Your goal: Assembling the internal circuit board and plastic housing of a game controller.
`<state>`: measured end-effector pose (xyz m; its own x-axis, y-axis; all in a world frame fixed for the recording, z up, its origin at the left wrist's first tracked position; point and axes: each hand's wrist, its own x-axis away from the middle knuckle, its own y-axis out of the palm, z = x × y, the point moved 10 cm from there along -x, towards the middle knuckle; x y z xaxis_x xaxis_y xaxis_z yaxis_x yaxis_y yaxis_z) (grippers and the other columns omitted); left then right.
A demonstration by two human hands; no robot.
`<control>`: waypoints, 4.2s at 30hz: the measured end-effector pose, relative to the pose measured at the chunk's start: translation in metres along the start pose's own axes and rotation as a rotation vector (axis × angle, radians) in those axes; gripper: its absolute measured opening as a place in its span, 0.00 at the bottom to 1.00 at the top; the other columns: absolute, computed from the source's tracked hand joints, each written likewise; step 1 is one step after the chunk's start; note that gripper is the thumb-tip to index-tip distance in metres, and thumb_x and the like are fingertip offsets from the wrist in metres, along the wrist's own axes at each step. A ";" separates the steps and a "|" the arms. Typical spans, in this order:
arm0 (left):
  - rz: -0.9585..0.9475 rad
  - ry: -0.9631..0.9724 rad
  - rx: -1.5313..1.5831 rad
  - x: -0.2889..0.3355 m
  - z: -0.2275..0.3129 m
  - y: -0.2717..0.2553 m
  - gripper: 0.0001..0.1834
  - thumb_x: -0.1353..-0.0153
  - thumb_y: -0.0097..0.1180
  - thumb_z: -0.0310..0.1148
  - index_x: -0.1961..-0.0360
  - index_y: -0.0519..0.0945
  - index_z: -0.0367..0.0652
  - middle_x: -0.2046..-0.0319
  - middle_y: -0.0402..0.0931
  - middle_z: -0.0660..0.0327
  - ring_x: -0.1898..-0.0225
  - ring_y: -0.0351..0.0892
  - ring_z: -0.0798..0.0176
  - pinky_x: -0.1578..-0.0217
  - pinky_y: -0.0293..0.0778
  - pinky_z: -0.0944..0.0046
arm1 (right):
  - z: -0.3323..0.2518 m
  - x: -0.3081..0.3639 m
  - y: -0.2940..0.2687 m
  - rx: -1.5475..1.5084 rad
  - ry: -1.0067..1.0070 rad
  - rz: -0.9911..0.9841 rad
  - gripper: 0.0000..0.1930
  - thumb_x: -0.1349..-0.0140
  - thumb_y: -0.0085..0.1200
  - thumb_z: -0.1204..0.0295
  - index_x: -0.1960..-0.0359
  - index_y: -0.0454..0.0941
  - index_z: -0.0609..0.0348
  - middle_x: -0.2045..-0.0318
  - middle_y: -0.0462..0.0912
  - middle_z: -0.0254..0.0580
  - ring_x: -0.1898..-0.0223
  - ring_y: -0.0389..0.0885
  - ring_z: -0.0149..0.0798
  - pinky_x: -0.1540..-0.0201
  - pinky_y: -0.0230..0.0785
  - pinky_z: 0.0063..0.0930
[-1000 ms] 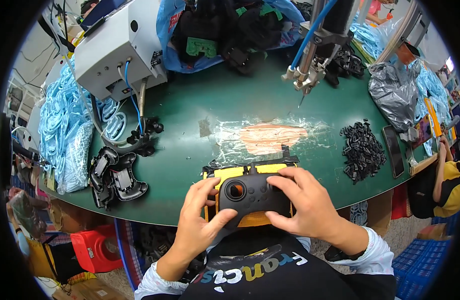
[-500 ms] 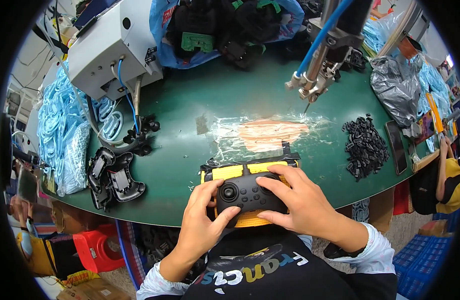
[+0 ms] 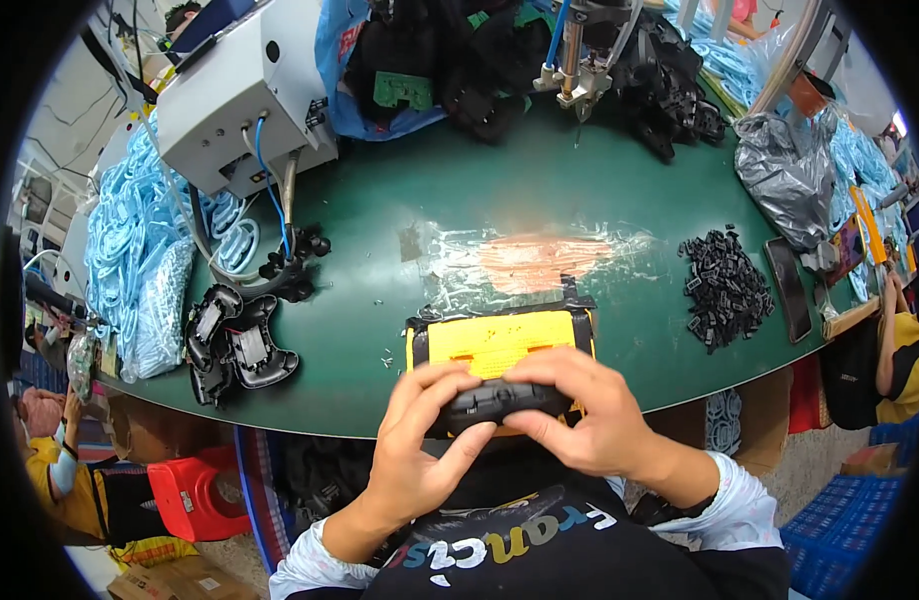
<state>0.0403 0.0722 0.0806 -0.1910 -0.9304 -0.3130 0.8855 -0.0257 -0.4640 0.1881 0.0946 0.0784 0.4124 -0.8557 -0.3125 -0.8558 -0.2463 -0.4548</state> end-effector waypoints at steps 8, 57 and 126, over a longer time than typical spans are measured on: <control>0.045 0.030 -0.002 0.004 0.008 0.001 0.20 0.49 0.67 0.20 0.53 0.80 0.33 0.58 0.79 0.49 0.56 0.82 0.51 0.55 0.78 0.60 | -0.011 0.000 -0.003 -0.102 -0.042 0.078 0.16 0.50 0.70 0.77 0.58 0.82 0.61 0.64 0.85 0.46 0.62 0.84 0.46 0.52 0.75 0.36; -0.081 0.239 0.089 -0.022 -0.003 0.008 0.19 0.54 0.72 0.21 0.59 0.81 0.39 0.53 0.82 0.50 0.50 0.83 0.49 0.49 0.77 0.57 | 0.033 0.013 -0.009 -0.203 0.051 0.199 0.16 0.45 0.65 0.79 0.56 0.76 0.59 0.49 0.81 0.50 0.47 0.80 0.46 0.43 0.70 0.37; -0.182 0.260 -0.450 -0.010 -0.016 0.053 0.31 0.52 0.58 0.22 0.44 0.79 0.55 0.35 0.64 0.47 0.40 0.65 0.40 0.46 0.61 0.38 | -0.130 -0.051 -0.061 -0.341 -0.500 -0.258 0.36 0.36 0.56 0.76 0.29 0.51 0.59 0.77 0.78 0.29 0.79 0.81 0.24 0.70 0.80 0.15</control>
<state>0.0827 0.0860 0.0464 -0.4727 -0.8031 -0.3627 0.5709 0.0344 -0.8203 0.1790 0.0941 0.2303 0.6426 -0.4557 -0.6159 -0.7272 -0.6160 -0.3029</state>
